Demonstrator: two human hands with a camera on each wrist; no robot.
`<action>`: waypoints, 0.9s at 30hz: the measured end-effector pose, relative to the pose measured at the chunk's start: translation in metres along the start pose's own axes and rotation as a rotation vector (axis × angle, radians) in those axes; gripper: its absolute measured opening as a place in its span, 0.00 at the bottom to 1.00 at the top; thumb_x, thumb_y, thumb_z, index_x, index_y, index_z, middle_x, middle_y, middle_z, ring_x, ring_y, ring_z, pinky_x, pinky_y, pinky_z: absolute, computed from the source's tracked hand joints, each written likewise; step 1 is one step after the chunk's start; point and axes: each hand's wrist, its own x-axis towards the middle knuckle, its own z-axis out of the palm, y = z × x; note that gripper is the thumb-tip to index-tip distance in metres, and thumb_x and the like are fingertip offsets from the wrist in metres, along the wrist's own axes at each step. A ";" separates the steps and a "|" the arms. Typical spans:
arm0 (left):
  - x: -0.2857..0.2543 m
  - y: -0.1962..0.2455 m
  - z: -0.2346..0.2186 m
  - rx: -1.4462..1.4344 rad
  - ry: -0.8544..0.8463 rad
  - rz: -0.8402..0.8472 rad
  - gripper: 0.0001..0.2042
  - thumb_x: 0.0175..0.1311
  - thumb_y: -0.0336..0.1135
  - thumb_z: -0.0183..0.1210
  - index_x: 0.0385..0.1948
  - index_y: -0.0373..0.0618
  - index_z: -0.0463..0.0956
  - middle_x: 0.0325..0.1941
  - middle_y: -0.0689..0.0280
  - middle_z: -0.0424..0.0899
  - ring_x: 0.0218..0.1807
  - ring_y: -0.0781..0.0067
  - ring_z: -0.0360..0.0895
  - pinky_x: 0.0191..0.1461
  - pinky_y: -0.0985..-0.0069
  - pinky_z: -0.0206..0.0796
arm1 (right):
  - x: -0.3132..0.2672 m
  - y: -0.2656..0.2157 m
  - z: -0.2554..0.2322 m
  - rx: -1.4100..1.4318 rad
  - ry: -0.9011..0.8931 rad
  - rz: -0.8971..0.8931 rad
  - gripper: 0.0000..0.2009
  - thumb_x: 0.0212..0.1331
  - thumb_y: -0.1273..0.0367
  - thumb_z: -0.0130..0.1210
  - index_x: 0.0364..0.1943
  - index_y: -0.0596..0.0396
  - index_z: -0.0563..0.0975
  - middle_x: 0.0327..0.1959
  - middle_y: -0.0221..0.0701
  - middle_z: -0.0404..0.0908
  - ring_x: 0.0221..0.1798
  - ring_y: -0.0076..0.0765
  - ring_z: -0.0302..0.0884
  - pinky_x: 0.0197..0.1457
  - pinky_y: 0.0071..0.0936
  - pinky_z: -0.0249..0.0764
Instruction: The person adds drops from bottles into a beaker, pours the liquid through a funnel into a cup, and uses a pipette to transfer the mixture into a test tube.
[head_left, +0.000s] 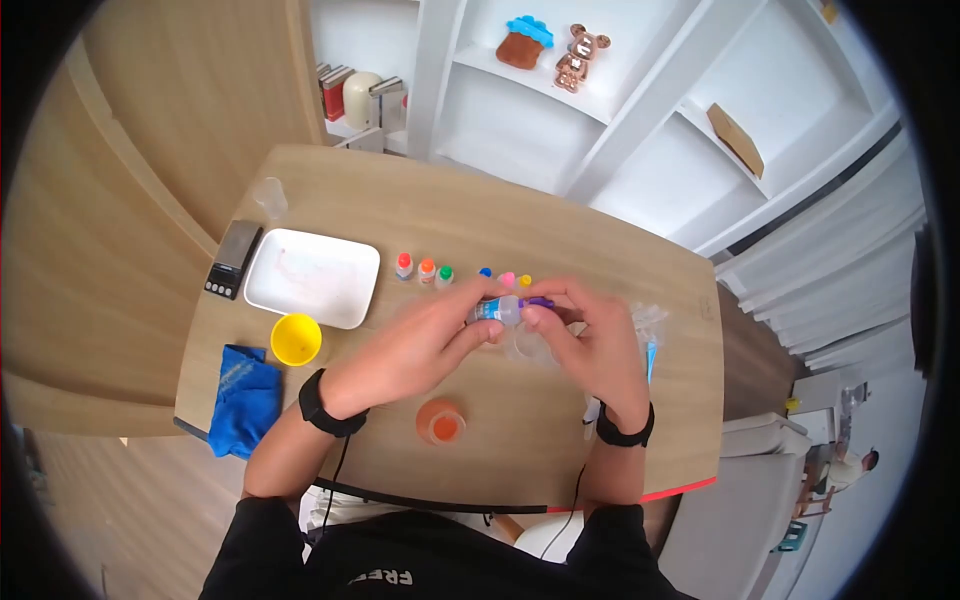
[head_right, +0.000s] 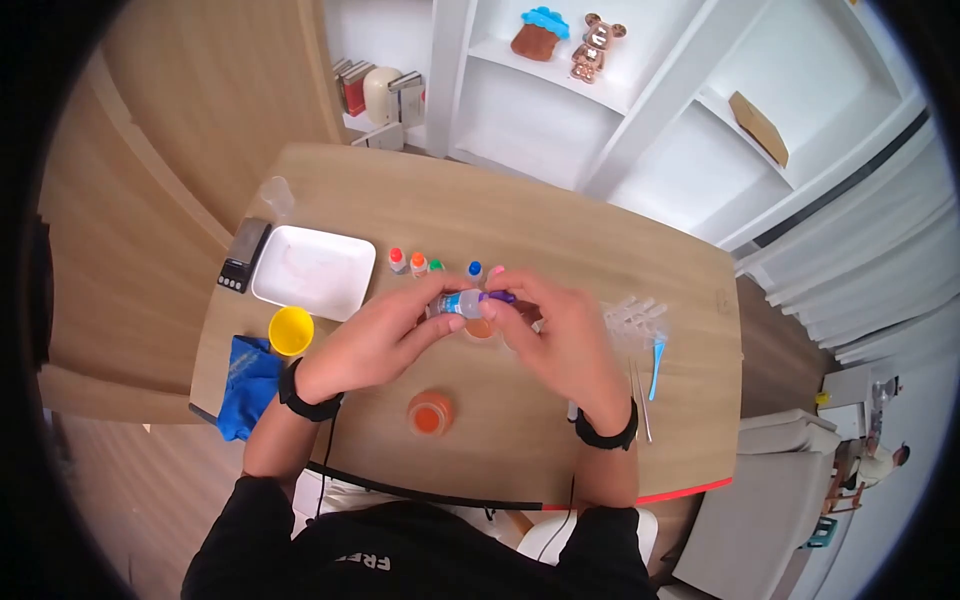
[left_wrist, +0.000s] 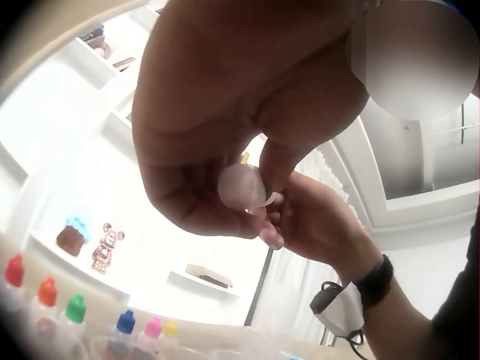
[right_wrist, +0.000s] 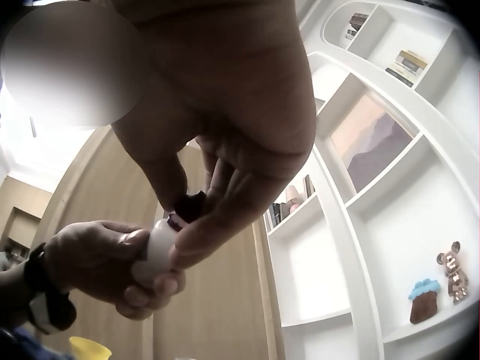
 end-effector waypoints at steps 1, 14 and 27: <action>0.002 0.000 0.000 0.020 -0.012 0.004 0.17 0.83 0.34 0.59 0.68 0.42 0.74 0.51 0.56 0.85 0.48 0.59 0.81 0.55 0.66 0.73 | 0.000 -0.002 -0.004 -0.031 -0.049 0.069 0.11 0.74 0.66 0.67 0.49 0.61 0.86 0.32 0.38 0.91 0.30 0.28 0.88 0.34 0.24 0.77; 0.013 -0.012 0.004 0.145 0.040 0.115 0.18 0.78 0.32 0.63 0.67 0.43 0.76 0.56 0.50 0.86 0.58 0.42 0.81 0.63 0.58 0.72 | 0.004 -0.018 -0.025 -0.236 -0.172 0.106 0.09 0.66 0.74 0.72 0.48 0.62 0.87 0.39 0.37 0.93 0.33 0.32 0.89 0.43 0.27 0.85; 0.014 -0.022 -0.002 0.165 0.019 0.182 0.14 0.77 0.34 0.63 0.60 0.45 0.80 0.58 0.54 0.87 0.58 0.44 0.83 0.58 0.54 0.77 | 0.000 -0.011 -0.009 -0.209 -0.028 0.175 0.10 0.74 0.65 0.67 0.47 0.59 0.87 0.25 0.35 0.86 0.22 0.34 0.77 0.29 0.28 0.72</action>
